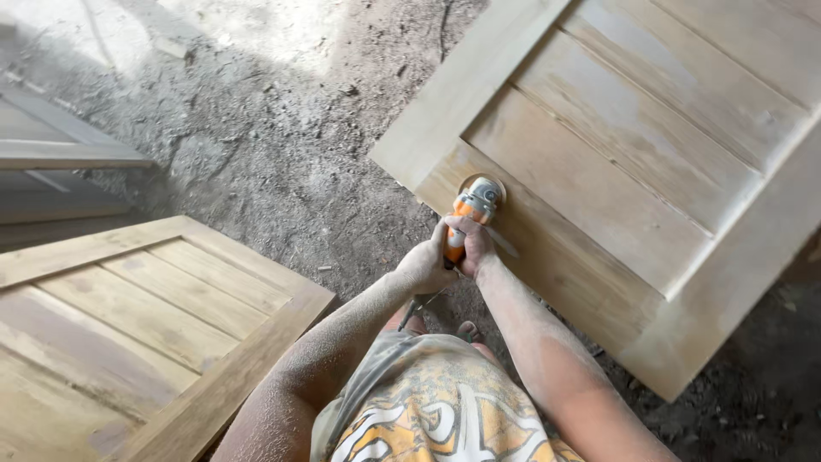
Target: The person uses a handheld power sander to smooth the flat surfaces and the interior of a pre-cut handle hole on a wooden door.
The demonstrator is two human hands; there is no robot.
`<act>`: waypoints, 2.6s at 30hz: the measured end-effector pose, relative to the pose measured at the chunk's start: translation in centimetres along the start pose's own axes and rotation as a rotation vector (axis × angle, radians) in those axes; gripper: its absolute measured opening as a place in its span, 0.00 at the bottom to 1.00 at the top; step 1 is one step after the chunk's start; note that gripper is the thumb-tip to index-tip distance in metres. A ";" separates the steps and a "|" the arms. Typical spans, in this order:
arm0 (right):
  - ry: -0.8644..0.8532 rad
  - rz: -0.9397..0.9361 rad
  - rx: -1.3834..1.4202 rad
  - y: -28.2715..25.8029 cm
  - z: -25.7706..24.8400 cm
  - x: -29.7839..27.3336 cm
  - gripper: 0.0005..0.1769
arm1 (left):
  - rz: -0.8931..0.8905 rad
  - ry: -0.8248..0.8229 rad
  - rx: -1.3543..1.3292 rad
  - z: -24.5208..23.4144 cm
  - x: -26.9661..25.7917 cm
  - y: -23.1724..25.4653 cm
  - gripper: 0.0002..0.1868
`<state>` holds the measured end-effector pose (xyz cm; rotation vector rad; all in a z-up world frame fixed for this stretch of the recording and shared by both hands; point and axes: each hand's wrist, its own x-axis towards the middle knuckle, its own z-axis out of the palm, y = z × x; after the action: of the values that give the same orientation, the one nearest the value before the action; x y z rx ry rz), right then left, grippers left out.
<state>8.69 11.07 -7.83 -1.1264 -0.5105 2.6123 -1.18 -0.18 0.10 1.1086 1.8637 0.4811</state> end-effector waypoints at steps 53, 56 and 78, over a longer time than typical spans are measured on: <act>0.012 0.108 0.063 -4.0 -2.8 -1.7 0.21 | 0.003 -0.006 0.076 2.3 2.4 3.2 0.62; -0.063 0.161 0.006 -4.4 1.6 3.6 0.21 | -0.036 0.056 0.027 -2.5 3.8 0.6 0.64; 0.086 -0.066 0.121 -5.6 -13.2 -8.7 0.15 | 0.199 -0.129 0.056 12.3 4.3 7.6 0.64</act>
<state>24.73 15.88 -8.29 -1.1569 -0.3599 2.4892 12.09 6.18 -3.30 1.3392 1.6721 0.4609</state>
